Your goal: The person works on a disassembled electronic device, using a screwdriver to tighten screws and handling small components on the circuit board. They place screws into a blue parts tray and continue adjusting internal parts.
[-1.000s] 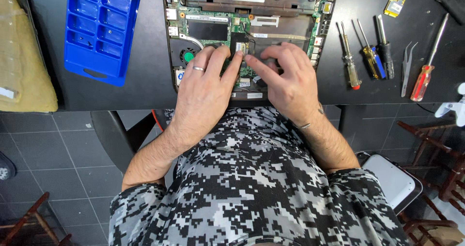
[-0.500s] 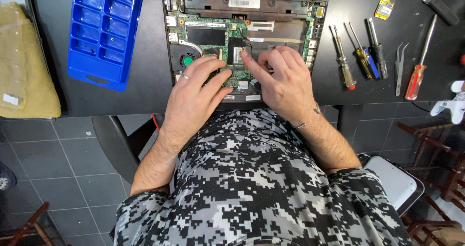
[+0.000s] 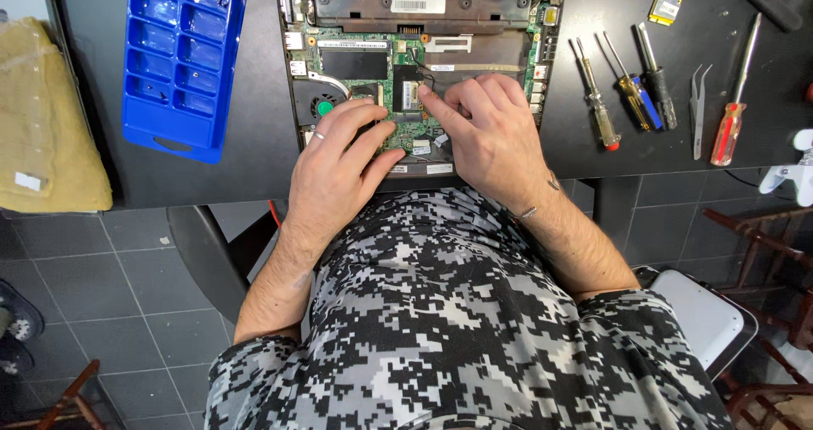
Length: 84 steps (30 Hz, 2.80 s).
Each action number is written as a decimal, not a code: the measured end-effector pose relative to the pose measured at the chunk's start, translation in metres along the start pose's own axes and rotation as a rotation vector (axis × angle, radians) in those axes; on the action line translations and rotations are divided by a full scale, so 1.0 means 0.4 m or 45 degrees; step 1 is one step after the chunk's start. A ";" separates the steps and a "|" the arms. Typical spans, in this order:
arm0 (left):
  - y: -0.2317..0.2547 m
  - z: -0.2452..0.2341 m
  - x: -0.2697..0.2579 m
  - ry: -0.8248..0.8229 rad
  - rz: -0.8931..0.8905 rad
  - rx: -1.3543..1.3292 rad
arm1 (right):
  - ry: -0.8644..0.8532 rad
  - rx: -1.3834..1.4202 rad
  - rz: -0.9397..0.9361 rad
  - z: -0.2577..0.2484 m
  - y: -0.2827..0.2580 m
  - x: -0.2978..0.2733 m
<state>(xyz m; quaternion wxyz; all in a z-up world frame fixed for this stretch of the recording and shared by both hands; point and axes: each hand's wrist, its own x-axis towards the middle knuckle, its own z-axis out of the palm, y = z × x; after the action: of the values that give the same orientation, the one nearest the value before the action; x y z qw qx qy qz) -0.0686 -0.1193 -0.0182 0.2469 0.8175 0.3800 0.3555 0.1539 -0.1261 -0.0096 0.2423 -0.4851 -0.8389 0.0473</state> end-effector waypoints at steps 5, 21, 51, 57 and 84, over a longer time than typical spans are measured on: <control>0.005 0.000 0.003 0.013 0.003 0.000 | 0.009 0.007 -0.002 -0.006 0.002 0.002; 0.034 -0.022 0.039 0.063 0.002 -0.255 | 0.196 0.057 0.006 -0.112 0.087 -0.064; 0.028 -0.024 -0.012 0.074 -0.072 -0.185 | 0.056 -0.302 1.170 -0.196 0.445 -0.144; 0.034 -0.035 -0.010 0.057 -0.103 -0.189 | 0.061 -0.163 1.143 -0.208 0.466 -0.162; 0.022 -0.035 0.027 -0.019 -0.069 -0.125 | 0.073 0.628 0.348 -0.156 0.087 0.091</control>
<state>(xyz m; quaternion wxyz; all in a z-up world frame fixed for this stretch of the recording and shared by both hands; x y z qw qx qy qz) -0.0705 -0.1139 0.0009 0.2990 0.7964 0.3822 0.3609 0.1947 -0.0871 0.0474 0.3679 -0.5214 -0.7216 0.2685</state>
